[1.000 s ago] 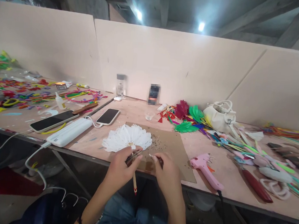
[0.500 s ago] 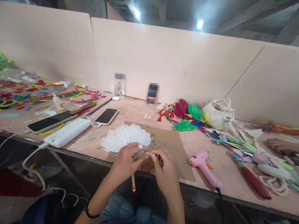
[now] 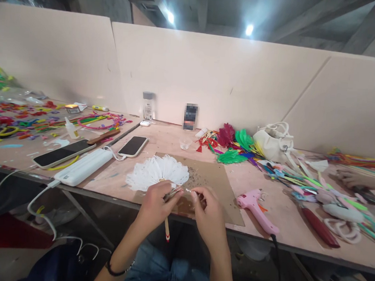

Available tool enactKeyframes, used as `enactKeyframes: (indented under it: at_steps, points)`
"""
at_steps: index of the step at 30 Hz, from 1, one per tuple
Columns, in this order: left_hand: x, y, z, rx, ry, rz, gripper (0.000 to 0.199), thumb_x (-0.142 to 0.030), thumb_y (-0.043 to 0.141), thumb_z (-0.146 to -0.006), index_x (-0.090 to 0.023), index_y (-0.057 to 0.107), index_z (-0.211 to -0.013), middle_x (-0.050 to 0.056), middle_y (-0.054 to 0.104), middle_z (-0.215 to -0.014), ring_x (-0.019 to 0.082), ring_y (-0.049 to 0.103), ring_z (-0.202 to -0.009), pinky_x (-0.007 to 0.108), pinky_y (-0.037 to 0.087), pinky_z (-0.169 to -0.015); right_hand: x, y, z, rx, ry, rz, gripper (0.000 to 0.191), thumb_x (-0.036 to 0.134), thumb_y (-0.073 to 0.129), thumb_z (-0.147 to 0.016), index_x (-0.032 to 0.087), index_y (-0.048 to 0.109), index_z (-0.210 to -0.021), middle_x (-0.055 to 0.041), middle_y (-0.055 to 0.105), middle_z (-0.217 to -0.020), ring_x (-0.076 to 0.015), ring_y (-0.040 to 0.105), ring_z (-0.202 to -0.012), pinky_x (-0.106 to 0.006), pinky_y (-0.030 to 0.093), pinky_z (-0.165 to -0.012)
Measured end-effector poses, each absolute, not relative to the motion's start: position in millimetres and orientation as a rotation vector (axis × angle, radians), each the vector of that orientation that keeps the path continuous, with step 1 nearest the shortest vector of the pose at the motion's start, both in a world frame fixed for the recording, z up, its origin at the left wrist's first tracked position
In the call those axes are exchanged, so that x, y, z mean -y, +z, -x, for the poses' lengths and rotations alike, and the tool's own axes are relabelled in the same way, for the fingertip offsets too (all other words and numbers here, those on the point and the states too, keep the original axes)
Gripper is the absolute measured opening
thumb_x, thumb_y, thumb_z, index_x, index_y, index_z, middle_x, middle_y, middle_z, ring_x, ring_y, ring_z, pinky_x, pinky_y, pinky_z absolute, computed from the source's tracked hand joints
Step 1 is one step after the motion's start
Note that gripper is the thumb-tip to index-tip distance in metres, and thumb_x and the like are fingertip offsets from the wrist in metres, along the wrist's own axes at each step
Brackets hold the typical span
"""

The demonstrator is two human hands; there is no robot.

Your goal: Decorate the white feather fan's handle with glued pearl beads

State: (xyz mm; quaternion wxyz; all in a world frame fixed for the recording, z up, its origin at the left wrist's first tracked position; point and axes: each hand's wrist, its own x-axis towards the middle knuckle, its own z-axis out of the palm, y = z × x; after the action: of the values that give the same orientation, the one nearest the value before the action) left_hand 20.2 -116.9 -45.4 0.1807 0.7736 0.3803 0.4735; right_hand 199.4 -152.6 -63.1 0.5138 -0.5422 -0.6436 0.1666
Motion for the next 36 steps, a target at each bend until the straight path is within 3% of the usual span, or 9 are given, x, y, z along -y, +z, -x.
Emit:
enactKeyframes:
  at_steps: [7,12,14,17,20,27,36]
  points:
    - [118,-43,-17,-1.012,1.350,-2.111,0.039,-0.029,0.059,-0.099,-0.020,0.049,-0.063,-0.001,0.048,-0.063,0.016,0.046,-0.065,0.030,0.032,-0.064,145,-71,-200,1.542,0.328,1.382,0.025,0.039,0.059,-0.094,0.020,0.074,-0.089,-0.0058,0.070,-0.089,-0.0278,0.063,-0.085,-0.037,0.043,-0.075]
    - [118,-42,-12,-0.946,1.319,-2.033,0.043,-0.033,0.058,-0.101,-0.019,0.049,-0.061,-0.003,0.043,-0.061,0.015,0.045,-0.064,0.030,0.031,-0.064,146,-67,-200,1.502,0.281,1.339,0.029,0.040,0.061,-0.094,0.018,0.078,-0.099,-0.0072,0.071,-0.092,-0.0253,0.063,-0.078,-0.035,0.046,-0.068]
    - [118,-39,-8,-0.894,1.282,-1.997,0.042,-0.035,0.059,-0.101,-0.018,0.055,-0.063,-0.001,0.050,-0.062,0.015,0.048,-0.065,0.029,0.034,-0.065,152,-60,-198,1.501,0.247,1.278,0.026,0.040,0.063,-0.096,0.020,0.079,-0.101,-0.0055,0.072,-0.094,-0.0231,0.062,-0.076,-0.034,0.047,-0.067]
    - [118,-33,0,-0.774,1.198,-1.945,0.037,-0.037,0.060,-0.101,-0.016,0.068,-0.071,0.003,0.066,-0.071,0.017,0.060,-0.072,0.029,0.042,-0.072,162,-46,-191,1.588,0.207,1.095,0.012,0.028,0.066,-0.100,0.025,0.078,-0.101,-0.0004,0.075,-0.100,-0.0205,0.066,-0.088,-0.031,0.049,-0.079]
    - [118,-27,6,-0.667,1.121,-1.884,0.040,-0.042,0.062,-0.100,-0.015,0.074,-0.074,0.005,0.072,-0.075,0.018,0.066,-0.075,0.028,0.046,-0.073,168,-34,-181,1.690,0.195,0.927,0.015,0.016,0.067,-0.102,0.028,0.076,-0.103,0.0034,0.076,-0.101,-0.0177,0.067,-0.096,-0.029,0.049,-0.088]
    - [118,-22,10,-0.567,1.015,-1.779,0.049,-0.054,0.066,-0.097,-0.014,0.076,-0.070,0.004,0.068,-0.066,0.015,0.059,-0.064,0.026,0.044,-0.063,173,-30,-174,1.751,0.163,0.878,0.020,0.009,0.064,-0.103,0.027,0.072,-0.103,0.0009,0.073,-0.099,-0.0190,0.067,-0.093,-0.032,0.051,-0.085]
    - [118,-20,10,-0.582,0.947,-1.792,0.053,-0.059,0.060,-0.099,-0.015,0.071,-0.071,0.002,0.064,-0.068,0.015,0.056,-0.066,0.026,0.045,-0.065,171,-33,-170,1.802,0.031,0.915,0.015,0.011,0.057,-0.104,0.023,0.065,-0.101,-0.0025,0.066,-0.096,-0.0206,0.061,-0.094,-0.034,0.047,-0.086]
